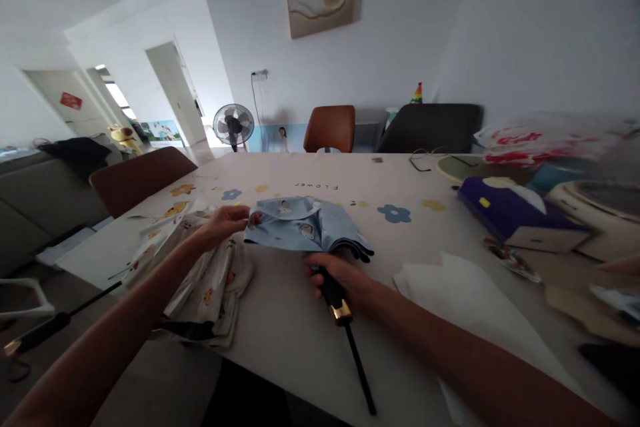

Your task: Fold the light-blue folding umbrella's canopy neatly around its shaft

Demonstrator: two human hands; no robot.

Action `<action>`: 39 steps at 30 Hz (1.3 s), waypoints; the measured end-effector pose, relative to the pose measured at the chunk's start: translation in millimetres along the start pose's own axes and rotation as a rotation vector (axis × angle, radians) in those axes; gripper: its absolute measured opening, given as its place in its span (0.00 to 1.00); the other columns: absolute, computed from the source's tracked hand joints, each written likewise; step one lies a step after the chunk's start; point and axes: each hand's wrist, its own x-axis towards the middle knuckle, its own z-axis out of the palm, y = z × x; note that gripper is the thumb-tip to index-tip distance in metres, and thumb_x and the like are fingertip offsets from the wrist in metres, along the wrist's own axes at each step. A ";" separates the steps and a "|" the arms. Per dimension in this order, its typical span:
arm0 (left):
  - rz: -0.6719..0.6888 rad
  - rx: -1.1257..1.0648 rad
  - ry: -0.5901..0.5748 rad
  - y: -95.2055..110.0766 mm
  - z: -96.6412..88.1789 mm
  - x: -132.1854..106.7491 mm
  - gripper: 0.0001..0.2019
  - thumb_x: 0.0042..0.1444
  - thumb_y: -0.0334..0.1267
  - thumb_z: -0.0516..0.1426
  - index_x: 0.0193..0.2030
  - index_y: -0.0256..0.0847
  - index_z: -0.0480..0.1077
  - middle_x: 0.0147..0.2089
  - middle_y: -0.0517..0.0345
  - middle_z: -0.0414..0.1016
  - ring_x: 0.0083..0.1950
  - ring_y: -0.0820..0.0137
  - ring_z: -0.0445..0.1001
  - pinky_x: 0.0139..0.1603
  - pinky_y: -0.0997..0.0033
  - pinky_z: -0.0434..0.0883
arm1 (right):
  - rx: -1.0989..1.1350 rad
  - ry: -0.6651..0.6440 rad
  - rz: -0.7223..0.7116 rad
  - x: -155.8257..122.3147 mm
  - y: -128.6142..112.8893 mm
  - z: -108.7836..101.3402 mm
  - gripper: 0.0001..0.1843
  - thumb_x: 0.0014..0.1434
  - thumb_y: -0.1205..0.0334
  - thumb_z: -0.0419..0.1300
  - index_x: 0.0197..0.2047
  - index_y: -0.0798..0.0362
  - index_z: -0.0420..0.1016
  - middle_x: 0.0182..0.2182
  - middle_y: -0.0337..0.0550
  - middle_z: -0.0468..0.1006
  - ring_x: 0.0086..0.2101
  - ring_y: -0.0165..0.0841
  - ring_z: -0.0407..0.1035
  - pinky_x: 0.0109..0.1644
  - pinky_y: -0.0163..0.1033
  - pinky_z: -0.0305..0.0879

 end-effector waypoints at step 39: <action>0.493 0.497 0.091 0.9 97.5 -26.7 0.28 0.46 0.17 0.43 0.46 0.43 0.73 0.51 0.54 0.73 0.55 0.68 0.69 0.56 0.61 0.67 | 0.055 -0.092 0.017 -0.7 -3.8 -4.7 0.15 0.55 0.53 0.59 0.28 0.56 0.64 0.13 0.32 0.62 0.13 0.22 0.57 0.13 0.26 0.56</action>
